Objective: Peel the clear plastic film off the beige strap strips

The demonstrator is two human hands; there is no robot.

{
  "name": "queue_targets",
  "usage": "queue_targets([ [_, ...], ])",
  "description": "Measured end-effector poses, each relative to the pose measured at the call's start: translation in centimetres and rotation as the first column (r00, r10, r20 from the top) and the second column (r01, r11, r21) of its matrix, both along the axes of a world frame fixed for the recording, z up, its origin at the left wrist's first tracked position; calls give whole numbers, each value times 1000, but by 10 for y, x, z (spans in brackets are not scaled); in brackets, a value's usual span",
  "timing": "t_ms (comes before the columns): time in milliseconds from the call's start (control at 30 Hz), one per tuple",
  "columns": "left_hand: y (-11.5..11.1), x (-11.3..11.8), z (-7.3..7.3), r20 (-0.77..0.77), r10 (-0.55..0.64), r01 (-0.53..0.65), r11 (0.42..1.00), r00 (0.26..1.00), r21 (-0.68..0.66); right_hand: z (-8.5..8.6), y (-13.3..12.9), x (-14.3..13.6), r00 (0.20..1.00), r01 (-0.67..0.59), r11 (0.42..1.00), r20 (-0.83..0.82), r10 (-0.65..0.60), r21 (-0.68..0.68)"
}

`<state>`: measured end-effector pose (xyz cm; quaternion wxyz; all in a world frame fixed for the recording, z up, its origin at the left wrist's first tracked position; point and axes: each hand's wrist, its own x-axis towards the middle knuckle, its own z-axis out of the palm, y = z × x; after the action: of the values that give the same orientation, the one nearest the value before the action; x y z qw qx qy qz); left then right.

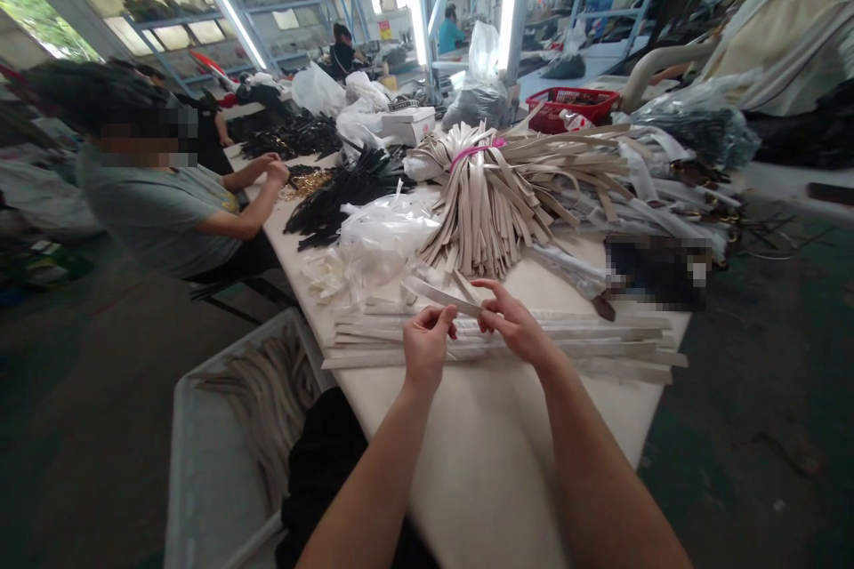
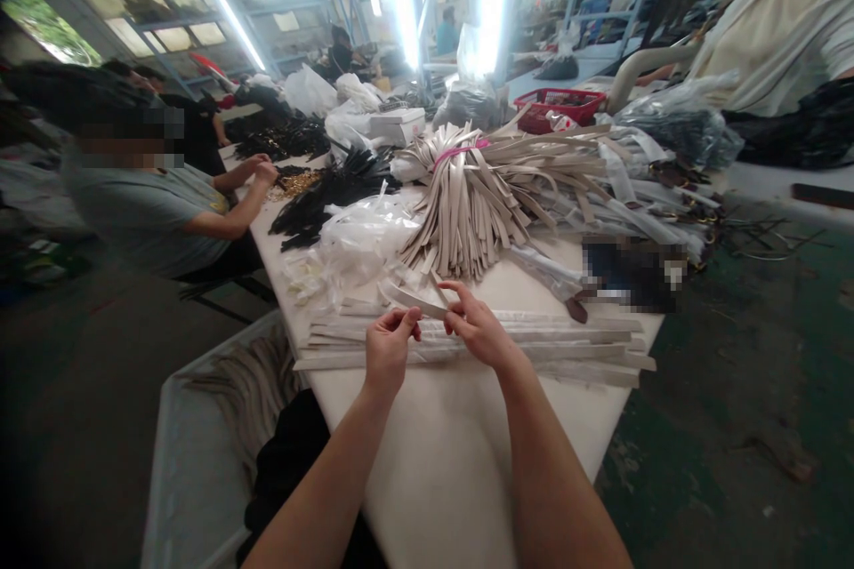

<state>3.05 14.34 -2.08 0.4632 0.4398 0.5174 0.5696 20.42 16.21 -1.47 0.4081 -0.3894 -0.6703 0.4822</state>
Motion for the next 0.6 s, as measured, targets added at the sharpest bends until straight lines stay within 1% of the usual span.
queue_targets([
  [67, -4, -1, 6, -21, 18, -17, 1000, 1000, 7, 5, -3, 4, 1000, -4, 1000, -11, 4, -12],
  [133, -13, 2, 13, -44, 26, -26, 1000, 999, 14, 13, -8, 10, 999, -42, 998, -36, 41, -36],
  [200, -26, 10, 18, -76, 41, -39, 999, 996, 31, 22, -14, 15, 993, -106, 992, -66, 101, -63],
  [267, -39, 20, 20, -124, 37, -32, 998, 992, 46, 30, -19, 19, 989, -137, 988, -62, 133, -68],
  [333, -48, 29, 19, -142, -5, 10, 999, 990, 32, 35, -21, 19, 995, -104, 994, -2, 104, -38],
  [367, -49, 32, 17, -112, -50, 51, 999, 992, 4, 36, -21, 19, 996, -75, 997, 37, 76, -18],
  [400, -48, 33, 16, -40, -103, 102, 994, 994, -34, 37, -21, 19, 996, -48, 999, 69, 48, 0],
  [433, -45, 32, 14, 71, -157, 162, 984, 985, -73, 36, -20, 19, 996, -29, 1000, 89, 28, 10],
  [467, -38, 29, 14, 208, -197, 221, 970, 958, -102, 35, -19, 19, 995, -23, 1000, 93, 22, 8],
  [500, -30, 23, 13, 346, -211, 264, 958, 914, -113, 34, -18, 21, 996, -30, 1000, 82, 30, -6],
  [533, -19, 15, 14, 464, -194, 275, 955, 864, -113, 33, -17, 24, 997, -45, 998, 60, 47, -31],
  [567, -7, 4, 16, 550, -149, 249, 962, 822, -110, 31, -17, 28, 997, -65, 996, 30, 67, -62],
  [600, 6, -8, 17, 601, -85, 189, 976, 795, -111, 30, -17, 32, 996, -85, 992, -5, 85, -94],
])
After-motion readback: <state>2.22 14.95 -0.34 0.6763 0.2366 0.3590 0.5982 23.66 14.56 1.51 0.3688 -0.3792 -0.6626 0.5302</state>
